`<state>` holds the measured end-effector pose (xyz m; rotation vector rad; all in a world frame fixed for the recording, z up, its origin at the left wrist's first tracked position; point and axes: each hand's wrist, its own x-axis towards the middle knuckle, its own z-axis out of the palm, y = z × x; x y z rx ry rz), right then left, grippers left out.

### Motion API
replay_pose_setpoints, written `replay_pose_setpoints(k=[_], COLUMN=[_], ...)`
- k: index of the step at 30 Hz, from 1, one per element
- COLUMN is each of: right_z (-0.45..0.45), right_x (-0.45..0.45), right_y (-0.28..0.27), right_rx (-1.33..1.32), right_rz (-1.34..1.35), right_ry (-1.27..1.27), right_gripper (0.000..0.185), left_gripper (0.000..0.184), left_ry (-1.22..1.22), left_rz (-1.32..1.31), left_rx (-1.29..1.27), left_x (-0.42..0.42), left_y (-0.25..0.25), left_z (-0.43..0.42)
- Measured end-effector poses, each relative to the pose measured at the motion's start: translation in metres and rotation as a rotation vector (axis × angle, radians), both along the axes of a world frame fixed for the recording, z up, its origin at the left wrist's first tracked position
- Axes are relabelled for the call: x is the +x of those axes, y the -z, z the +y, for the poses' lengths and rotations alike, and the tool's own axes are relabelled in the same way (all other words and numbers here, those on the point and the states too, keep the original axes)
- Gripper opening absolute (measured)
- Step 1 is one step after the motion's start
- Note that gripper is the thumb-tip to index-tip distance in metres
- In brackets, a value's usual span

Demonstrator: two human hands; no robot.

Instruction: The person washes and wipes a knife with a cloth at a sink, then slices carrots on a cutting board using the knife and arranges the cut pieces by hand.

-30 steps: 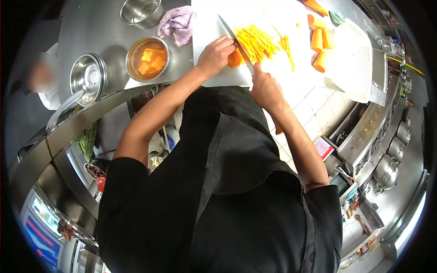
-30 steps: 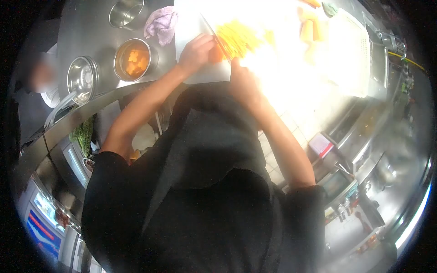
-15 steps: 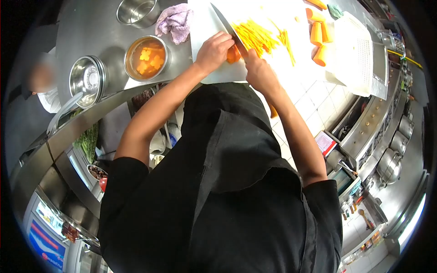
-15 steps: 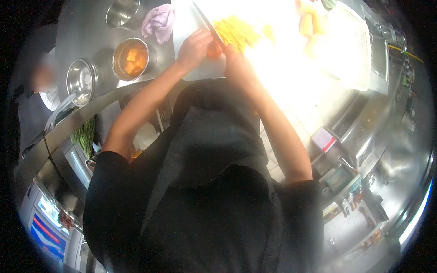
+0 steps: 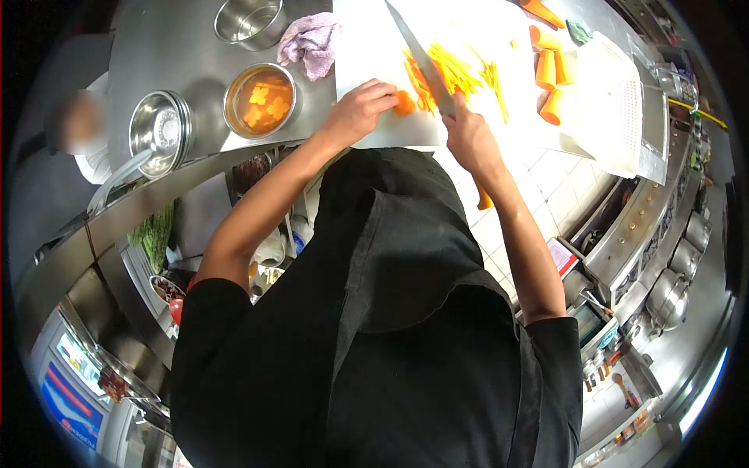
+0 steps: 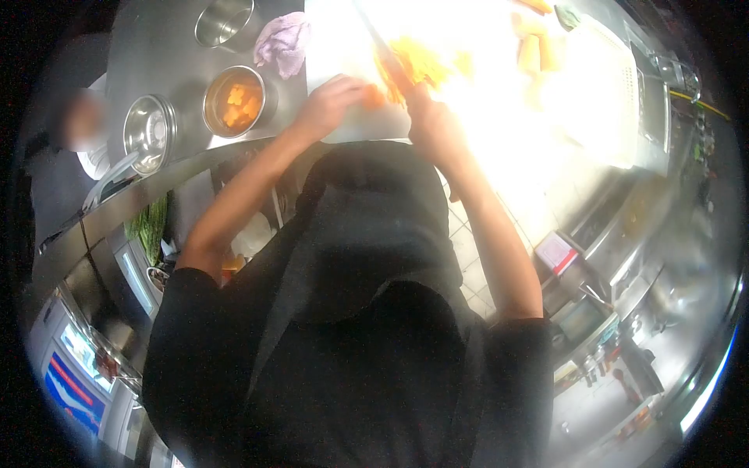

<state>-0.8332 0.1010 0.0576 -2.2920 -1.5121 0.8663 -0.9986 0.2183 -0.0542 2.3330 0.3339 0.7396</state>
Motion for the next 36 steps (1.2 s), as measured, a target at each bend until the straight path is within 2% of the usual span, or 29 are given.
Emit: replay_pose_setpoints(k=[2,3,9,12,15,17,22,24,27,30,33,36], right_z=[-0.006,-0.01,-0.025,-0.033,-0.027,-0.014,-0.023,-0.022,-0.013,-0.019,-0.021,-0.01], right_x=[-0.006,-0.002,-0.009,-0.01,-0.01,-0.01,-0.01,-0.011,-0.012,-0.013,-0.017,-0.014], right_y=[0.011,0.035,0.003,0.01,0.041,0.042,0.019,0.045,0.035,0.021,0.055,0.038], right_rx=[0.012,-0.044,-0.12,-0.164,-0.084,0.054,-0.111,-0.052,-0.035,-0.089,-0.015,-0.018], right_rz=[0.008,-0.029,-0.103,-0.135,-0.149,-0.085,-0.092,-0.099,-0.12,-0.086,-0.105,-0.07], right_ry=[-0.04,-0.054,-0.098,-0.092,-0.075,-0.086,-0.079,-0.072,-0.083,-0.065,-0.033,-0.046], right_gripper=[0.022,0.023,0.016,0.014,0.015,0.014,0.017,0.016,0.021,0.016,0.016,0.018], left_gripper=[0.022,0.02,0.018,0.018,0.018,0.018,0.018,0.016,0.015,0.015,0.013,0.012], left_ry=[0.031,0.07,0.014,0.017,-0.022,-0.005,0.061,-0.026,-0.006,0.034,-0.033,-0.037], left_rz=[0.006,0.008,-0.006,-0.036,-0.119,-0.09,0.026,-0.113,-0.027,0.027,-0.095,-0.119], left_rx=[0.023,0.039,0.12,0.122,0.183,0.167,0.08,0.169,0.078,0.041,0.106,0.139], left_x=[0.006,0.009,0.015,0.016,0.018,0.018,0.015,0.017,0.015,0.014,0.016,0.015], left_y=[-0.003,-0.004,-0.002,-0.006,0.008,0.005,0.0,0.006,0.001,0.002,0.008,0.003], left_z=[0.003,0.004,-0.003,-0.003,-0.004,-0.003,-0.002,-0.003,-0.003,-0.002,-0.004,-0.004])
